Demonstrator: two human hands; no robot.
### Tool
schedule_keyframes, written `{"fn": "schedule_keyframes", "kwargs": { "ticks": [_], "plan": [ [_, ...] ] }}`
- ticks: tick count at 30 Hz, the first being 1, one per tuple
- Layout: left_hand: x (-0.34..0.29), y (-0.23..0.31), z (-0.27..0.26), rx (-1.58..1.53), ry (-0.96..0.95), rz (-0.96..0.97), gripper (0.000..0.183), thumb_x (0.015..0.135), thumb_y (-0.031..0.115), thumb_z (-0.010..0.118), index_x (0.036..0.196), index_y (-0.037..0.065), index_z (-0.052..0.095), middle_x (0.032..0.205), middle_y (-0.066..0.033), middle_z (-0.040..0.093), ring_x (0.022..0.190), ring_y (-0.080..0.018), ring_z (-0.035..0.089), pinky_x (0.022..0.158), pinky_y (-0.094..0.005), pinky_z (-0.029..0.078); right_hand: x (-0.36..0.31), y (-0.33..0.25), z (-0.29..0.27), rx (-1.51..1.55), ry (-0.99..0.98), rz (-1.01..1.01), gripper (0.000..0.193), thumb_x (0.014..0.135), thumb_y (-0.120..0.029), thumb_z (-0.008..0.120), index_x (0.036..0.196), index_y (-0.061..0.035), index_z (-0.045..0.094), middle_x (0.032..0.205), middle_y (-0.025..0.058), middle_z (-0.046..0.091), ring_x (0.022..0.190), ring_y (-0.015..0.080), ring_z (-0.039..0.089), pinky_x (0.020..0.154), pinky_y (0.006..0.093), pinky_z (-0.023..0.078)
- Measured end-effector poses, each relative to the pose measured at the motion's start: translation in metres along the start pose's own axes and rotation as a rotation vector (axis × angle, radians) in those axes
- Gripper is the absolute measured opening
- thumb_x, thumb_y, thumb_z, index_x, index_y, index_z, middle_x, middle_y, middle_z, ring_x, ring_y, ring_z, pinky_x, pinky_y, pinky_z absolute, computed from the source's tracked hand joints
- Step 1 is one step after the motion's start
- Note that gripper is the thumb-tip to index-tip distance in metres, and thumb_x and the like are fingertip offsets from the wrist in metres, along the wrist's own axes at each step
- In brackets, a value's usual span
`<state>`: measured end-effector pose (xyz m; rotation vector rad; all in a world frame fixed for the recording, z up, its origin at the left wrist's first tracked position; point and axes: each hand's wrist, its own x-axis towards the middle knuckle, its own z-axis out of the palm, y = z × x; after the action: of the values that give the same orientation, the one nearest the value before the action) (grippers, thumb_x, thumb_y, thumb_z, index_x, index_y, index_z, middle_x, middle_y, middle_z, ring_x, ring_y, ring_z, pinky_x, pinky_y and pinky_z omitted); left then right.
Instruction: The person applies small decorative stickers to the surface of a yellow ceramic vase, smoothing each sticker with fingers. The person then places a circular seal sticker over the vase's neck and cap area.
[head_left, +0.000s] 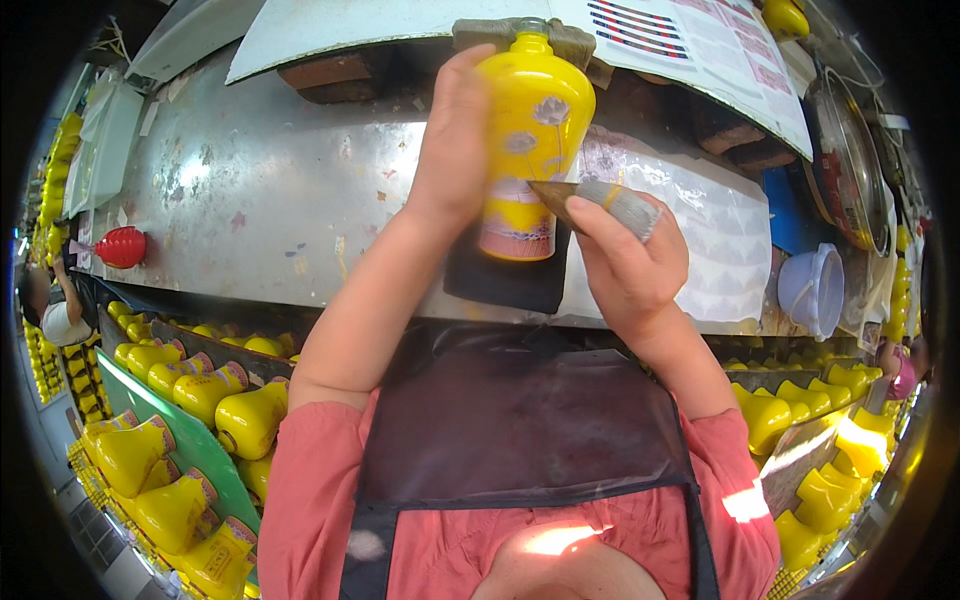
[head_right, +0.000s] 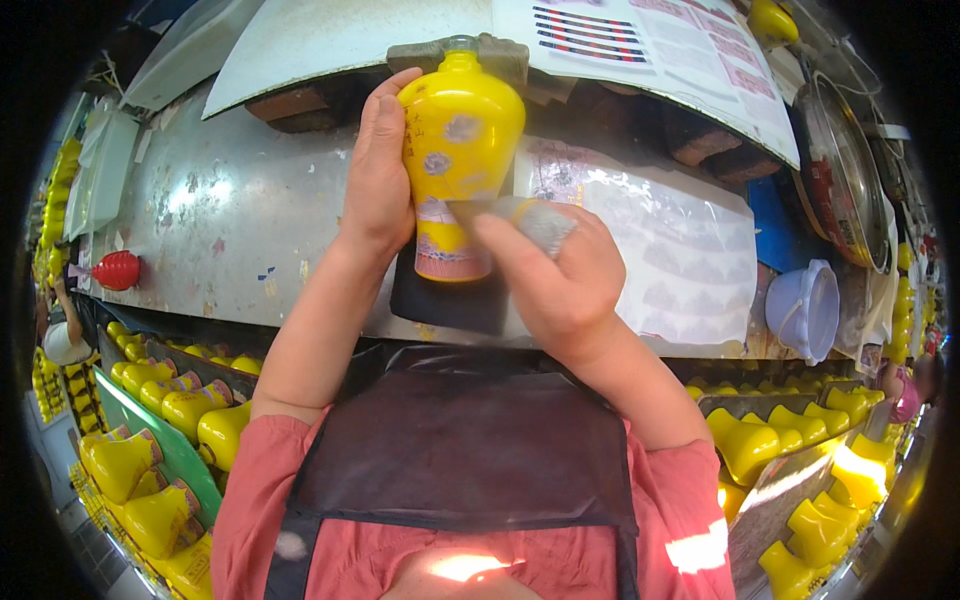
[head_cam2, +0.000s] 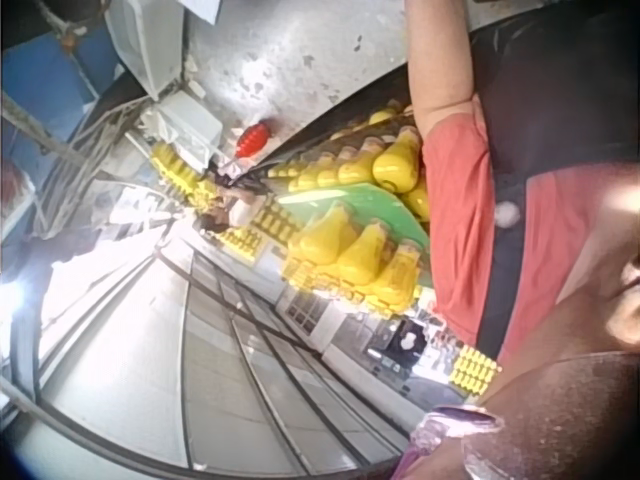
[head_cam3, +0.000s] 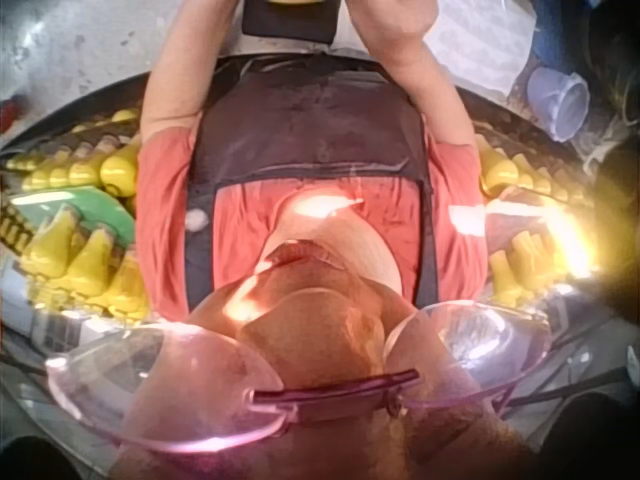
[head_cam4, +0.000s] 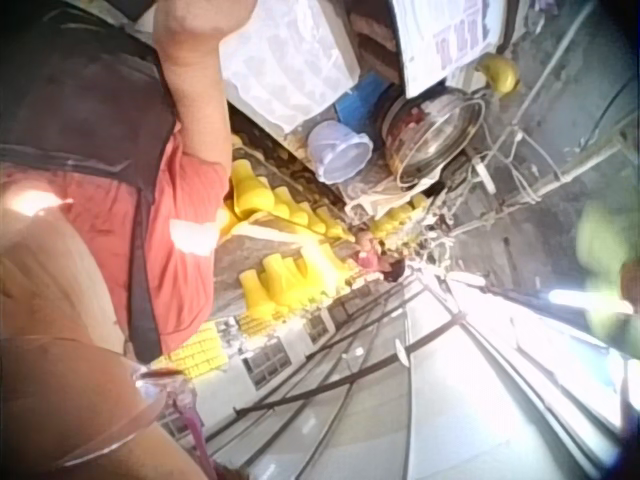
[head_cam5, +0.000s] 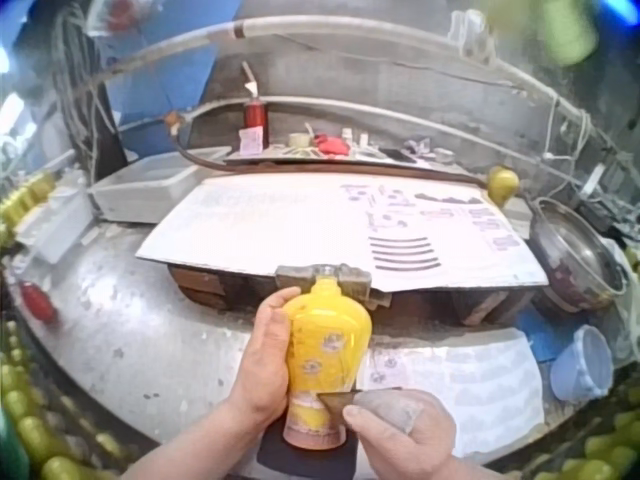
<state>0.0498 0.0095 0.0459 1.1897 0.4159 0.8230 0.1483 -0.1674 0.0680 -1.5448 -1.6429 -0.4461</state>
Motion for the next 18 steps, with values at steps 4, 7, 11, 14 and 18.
{"fn": "schedule_keyframes", "kwargs": {
  "ticks": [4, 7, 11, 14, 18],
  "plan": [
    [-0.003, 0.001, -0.002, 0.038, -0.037, 0.024, 0.044, 0.115, 0.038, 0.036, 0.148, 0.010, 0.043, 0.131, -0.0073, 0.059, 0.119, -0.0149, 0.058, 0.103, -0.0312, 0.049, 0.011, -0.016, -0.001, -0.033, -0.155, -0.231, 0.036, 0.072, -0.008, 0.075, 0.108, -0.0072, 0.076, 0.080, 0.0055, 0.055, 0.088, 0.0269, 0.069, 0.073, 0.0395, 0.056],
    [-0.003, -0.003, -0.007, 0.160, -0.047, 0.064, 0.045, 0.115, 0.038, 0.035, 0.151, 0.011, 0.040, 0.133, -0.0077, 0.058, 0.119, -0.0150, 0.058, 0.103, -0.0312, 0.049, 0.020, -0.024, -0.005, -0.091, -0.190, -0.268, 0.033, 0.073, -0.009, 0.073, 0.106, -0.0057, 0.075, 0.081, 0.0059, 0.056, 0.092, 0.0273, 0.068, 0.075, 0.0389, 0.055],
    [-0.005, -0.009, -0.016, 0.419, -0.075, 0.146, 0.052, 0.114, 0.035, 0.039, 0.159, 0.012, 0.028, 0.142, -0.0100, 0.052, 0.126, -0.0180, 0.054, 0.107, -0.0328, 0.046, 0.024, -0.027, -0.007, -0.166, -0.210, -0.199, 0.032, 0.075, -0.011, 0.071, 0.106, -0.0053, 0.075, 0.085, 0.0072, 0.059, 0.094, 0.0277, 0.068, 0.077, 0.0389, 0.054],
    [-0.009, -0.011, -0.018, 0.524, -0.070, 0.153, 0.068, 0.107, 0.031, 0.051, 0.162, 0.008, 0.019, 0.148, -0.0161, 0.045, 0.132, -0.0250, 0.049, 0.111, -0.0364, 0.042, 0.022, -0.028, -0.004, -0.148, -0.231, -0.175, 0.033, 0.075, -0.011, 0.071, 0.108, -0.0061, 0.074, 0.088, 0.0077, 0.061, 0.093, 0.0278, 0.068, 0.078, 0.0396, 0.053],
    [-0.026, -0.008, -0.014, 0.383, -0.111, 0.068, 0.101, 0.090, 0.026, 0.070, 0.162, 0.000, 0.004, 0.151, -0.0261, 0.038, 0.138, -0.0348, 0.045, 0.116, -0.0425, 0.039, 0.015, -0.030, -0.006, -0.113, -0.284, -0.105, 0.037, 0.073, -0.008, 0.072, 0.110, -0.0102, 0.076, 0.091, 0.0065, 0.063, 0.092, 0.0264, 0.069, 0.075, 0.0394, 0.054]
  ]
}}
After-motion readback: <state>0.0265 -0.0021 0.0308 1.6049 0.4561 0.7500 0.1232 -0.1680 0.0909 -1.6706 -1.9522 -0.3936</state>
